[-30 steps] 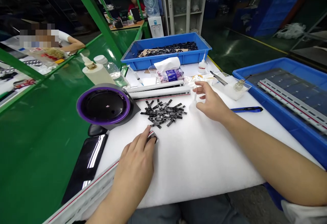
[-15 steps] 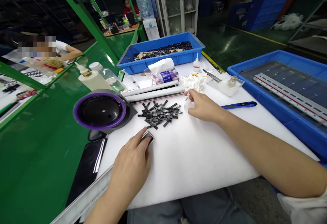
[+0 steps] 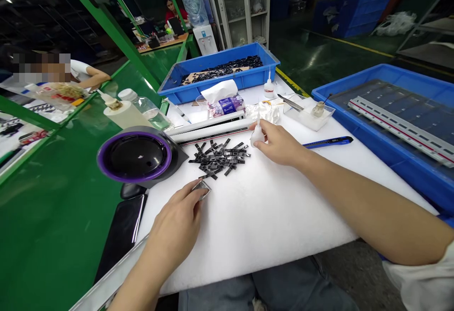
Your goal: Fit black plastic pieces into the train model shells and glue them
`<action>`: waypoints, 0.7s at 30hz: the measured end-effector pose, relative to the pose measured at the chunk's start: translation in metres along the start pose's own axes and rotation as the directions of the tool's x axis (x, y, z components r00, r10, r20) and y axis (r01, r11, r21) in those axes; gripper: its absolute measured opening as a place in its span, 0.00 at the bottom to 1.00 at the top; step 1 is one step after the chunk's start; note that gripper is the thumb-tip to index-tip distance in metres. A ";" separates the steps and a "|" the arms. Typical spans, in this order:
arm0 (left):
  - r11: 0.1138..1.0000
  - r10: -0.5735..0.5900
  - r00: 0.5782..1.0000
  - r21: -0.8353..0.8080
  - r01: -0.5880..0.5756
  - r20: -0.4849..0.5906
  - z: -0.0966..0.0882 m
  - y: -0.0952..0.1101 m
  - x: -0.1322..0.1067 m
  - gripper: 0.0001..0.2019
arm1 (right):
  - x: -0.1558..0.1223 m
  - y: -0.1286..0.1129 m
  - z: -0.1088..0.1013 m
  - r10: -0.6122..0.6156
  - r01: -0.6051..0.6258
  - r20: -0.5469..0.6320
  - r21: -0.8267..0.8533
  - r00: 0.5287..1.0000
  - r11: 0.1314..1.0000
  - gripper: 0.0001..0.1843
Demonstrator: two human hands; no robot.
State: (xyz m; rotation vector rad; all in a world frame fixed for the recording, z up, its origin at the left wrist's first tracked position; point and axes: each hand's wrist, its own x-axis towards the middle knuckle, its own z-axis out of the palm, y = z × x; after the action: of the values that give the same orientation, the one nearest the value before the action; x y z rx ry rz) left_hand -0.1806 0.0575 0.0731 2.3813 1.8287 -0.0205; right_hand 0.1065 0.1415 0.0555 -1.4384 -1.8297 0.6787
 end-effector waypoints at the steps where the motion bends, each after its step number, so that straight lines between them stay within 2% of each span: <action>1: 1.000 0.017 1.000 0.006 -0.017 -0.006 0.000 0.001 -0.001 0.22 | 0.000 0.000 0.001 -0.016 0.015 0.007 0.086 1.000 0.996 0.21; 3: 0.997 0.076 0.997 0.027 -0.075 -0.028 0.001 0.002 -0.005 0.21 | 0.000 0.000 0.003 -0.056 0.037 0.053 0.305 0.997 0.952 0.24; 6: 0.978 0.190 0.979 0.096 -0.183 -0.070 0.005 0.004 -0.012 0.20 | 0.001 -0.003 0.007 -0.114 0.008 0.135 0.612 0.984 0.791 0.29; 9: 0.954 0.264 0.961 0.169 -0.247 -0.085 0.007 0.005 -0.015 0.19 | -0.001 -0.011 0.008 -0.109 -0.090 0.202 0.773 0.973 0.628 0.27; 12: 0.949 0.292 0.951 0.154 -0.275 -0.098 0.005 0.002 -0.016 0.18 | -0.004 -0.020 0.004 -0.062 -0.202 0.267 0.844 0.962 0.496 0.22; 14: 0.953 0.295 0.947 0.115 -0.282 -0.125 0.005 0.000 -0.016 0.16 | -0.007 -0.025 0.001 -0.036 -0.245 0.291 0.863 0.956 0.441 0.20; 17: 0.958 0.282 0.943 0.099 -0.269 -0.174 0.010 0.001 -0.018 0.15 | -0.009 -0.027 -0.001 0.005 -0.279 0.307 0.857 0.952 0.433 0.16; 21: 0.961 0.266 0.940 0.135 -0.241 -0.215 0.019 0.007 -0.023 0.14 | -0.011 -0.020 0.000 0.042 -0.305 0.317 0.858 0.948 0.414 0.16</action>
State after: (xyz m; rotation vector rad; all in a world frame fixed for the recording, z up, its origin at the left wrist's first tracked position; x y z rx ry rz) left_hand -0.1780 0.0314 0.0574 2.7825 1.6264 0.2000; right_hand 0.0957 0.1262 0.0681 -0.7754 -1.0621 1.7108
